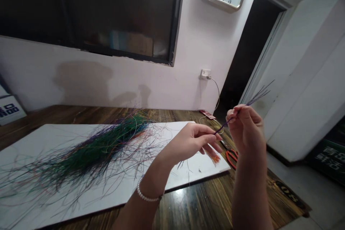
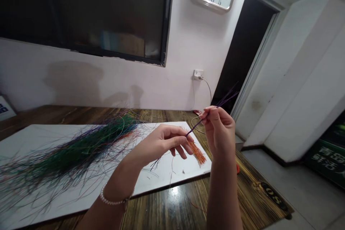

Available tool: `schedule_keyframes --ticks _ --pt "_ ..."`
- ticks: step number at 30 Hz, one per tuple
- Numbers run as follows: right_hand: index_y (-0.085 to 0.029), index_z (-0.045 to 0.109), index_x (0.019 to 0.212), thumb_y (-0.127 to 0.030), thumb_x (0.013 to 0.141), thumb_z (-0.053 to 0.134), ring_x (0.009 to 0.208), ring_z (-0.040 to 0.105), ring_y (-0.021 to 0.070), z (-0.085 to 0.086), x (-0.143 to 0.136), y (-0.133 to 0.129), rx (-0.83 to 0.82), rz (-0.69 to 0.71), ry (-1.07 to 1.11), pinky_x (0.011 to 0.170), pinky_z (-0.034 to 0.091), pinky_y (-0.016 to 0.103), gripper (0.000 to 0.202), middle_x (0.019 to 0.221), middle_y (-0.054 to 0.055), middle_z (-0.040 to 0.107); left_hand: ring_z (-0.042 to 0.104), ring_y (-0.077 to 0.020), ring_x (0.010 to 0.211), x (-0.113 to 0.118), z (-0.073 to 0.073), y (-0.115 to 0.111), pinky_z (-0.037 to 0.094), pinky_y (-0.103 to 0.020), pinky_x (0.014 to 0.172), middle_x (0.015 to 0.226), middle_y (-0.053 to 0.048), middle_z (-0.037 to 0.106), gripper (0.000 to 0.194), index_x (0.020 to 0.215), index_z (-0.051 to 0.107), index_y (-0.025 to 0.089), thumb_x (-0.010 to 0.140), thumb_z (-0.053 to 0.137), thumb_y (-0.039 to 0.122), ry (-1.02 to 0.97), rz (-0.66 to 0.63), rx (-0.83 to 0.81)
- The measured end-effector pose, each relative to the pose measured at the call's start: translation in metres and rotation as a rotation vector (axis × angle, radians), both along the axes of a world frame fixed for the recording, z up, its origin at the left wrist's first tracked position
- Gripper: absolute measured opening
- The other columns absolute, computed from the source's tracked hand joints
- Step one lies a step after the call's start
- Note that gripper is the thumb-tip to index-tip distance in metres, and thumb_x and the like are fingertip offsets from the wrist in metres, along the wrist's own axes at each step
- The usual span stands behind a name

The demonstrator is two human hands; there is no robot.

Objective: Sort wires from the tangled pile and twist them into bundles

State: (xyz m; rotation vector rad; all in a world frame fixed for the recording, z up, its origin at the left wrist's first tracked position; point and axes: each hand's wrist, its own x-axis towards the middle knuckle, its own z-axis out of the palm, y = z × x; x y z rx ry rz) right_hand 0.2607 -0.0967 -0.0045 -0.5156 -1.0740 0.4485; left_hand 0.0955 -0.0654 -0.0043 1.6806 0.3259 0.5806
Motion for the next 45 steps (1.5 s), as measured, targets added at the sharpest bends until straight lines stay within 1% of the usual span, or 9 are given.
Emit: schedule_keyframes --ticks 5,11,16,20,27,32,36,40,45 --pt "-0.022 0.072 0.082 -0.036 0.084 0.062 0.072 0.063 0.0117 -0.001 -0.003 0.002 -0.082 -0.047 -0.039 0.065 0.050 0.023 0.017 0.075 0.002 0.068 0.066 -0.0114 0.063 0.000 0.001 -0.001 0.045 -0.019 0.055 0.080 -0.010 0.072 0.013 0.088 0.064 0.010 0.083 0.056 0.020 -0.044 0.089 -0.073" --pt "-0.020 0.073 0.085 -0.037 0.081 0.064 0.073 0.066 0.0151 -0.001 -0.011 0.001 -0.243 0.056 -0.200 0.067 0.053 0.027 0.019 0.081 0.005 0.072 0.066 -0.0111 0.059 0.005 0.002 -0.005 0.048 -0.019 0.056 0.075 -0.008 0.071 0.009 0.085 0.063 0.011 0.084 0.057 0.018 -0.204 0.211 -0.105" --pt "-0.020 0.073 0.086 -0.032 0.081 0.065 0.076 0.067 0.0148 0.001 -0.017 -0.003 -0.271 0.132 -0.226 0.071 0.054 0.027 0.015 0.084 0.006 0.073 0.064 -0.0108 0.054 0.009 0.003 -0.008 0.045 -0.018 0.049 0.067 -0.006 0.069 0.013 0.090 0.063 0.011 0.083 0.059 0.021 -0.316 0.281 -0.099" --pt "-0.020 0.073 0.086 -0.029 0.078 0.069 0.081 0.068 0.0161 0.001 -0.019 -0.006 -0.297 0.116 -0.244 0.072 0.055 0.026 0.012 0.086 0.005 0.073 0.064 -0.0122 0.056 0.011 0.003 -0.013 0.046 -0.020 0.049 0.067 -0.005 0.068 0.015 0.089 0.064 0.011 0.082 0.062 0.024 -0.346 0.349 -0.043" --pt "-0.020 0.074 0.080 -0.028 0.076 0.070 0.076 0.066 0.0158 0.000 -0.020 -0.003 -0.244 0.032 -0.233 0.067 0.054 0.027 0.010 0.081 0.005 0.072 0.066 -0.0129 0.066 0.012 0.001 -0.011 0.050 -0.022 0.060 0.074 -0.006 0.068 0.014 0.084 0.066 0.012 0.083 0.058 0.023 -0.293 0.358 0.069" --pt "-0.021 0.074 0.078 -0.029 0.077 0.069 0.076 0.066 0.0155 -0.001 -0.016 0.000 -0.194 -0.052 -0.208 0.071 0.053 0.028 0.009 0.078 0.004 0.072 0.066 -0.0139 0.078 0.012 -0.001 -0.006 0.050 -0.024 0.071 0.088 -0.008 0.070 0.018 0.097 0.064 0.012 0.082 0.059 0.020 -0.310 0.308 -0.001" --pt "-0.020 0.073 0.077 -0.028 0.076 0.070 0.076 0.065 0.0143 0.000 -0.014 0.000 -0.195 -0.052 -0.189 0.074 0.051 0.026 0.009 0.076 0.003 0.070 0.062 -0.0153 0.097 0.010 0.001 -0.002 0.047 -0.026 0.086 0.103 -0.010 0.067 0.023 0.104 0.060 0.013 0.082 0.060 0.019 -0.369 0.415 -0.005" --pt "-0.020 0.072 0.074 -0.029 0.071 0.075 0.074 0.063 0.0135 -0.001 -0.014 0.002 -0.243 -0.073 -0.168 0.069 0.050 0.024 0.010 0.071 0.001 0.067 0.060 -0.0146 0.100 0.006 0.002 0.001 0.045 -0.026 0.089 0.106 -0.010 0.066 0.026 0.107 0.057 0.013 0.081 0.060 0.018 -0.357 0.532 0.007" --pt "-0.019 0.070 0.072 -0.028 0.069 0.076 0.067 0.060 0.0110 -0.002 -0.014 0.006 -0.266 -0.082 -0.164 0.059 0.046 0.021 0.012 0.064 -0.001 0.063 0.059 -0.0148 0.101 0.005 0.001 0.002 0.045 -0.026 0.090 0.104 -0.009 0.066 0.022 0.102 0.059 0.014 0.080 0.060 0.016 -0.373 0.516 0.002"
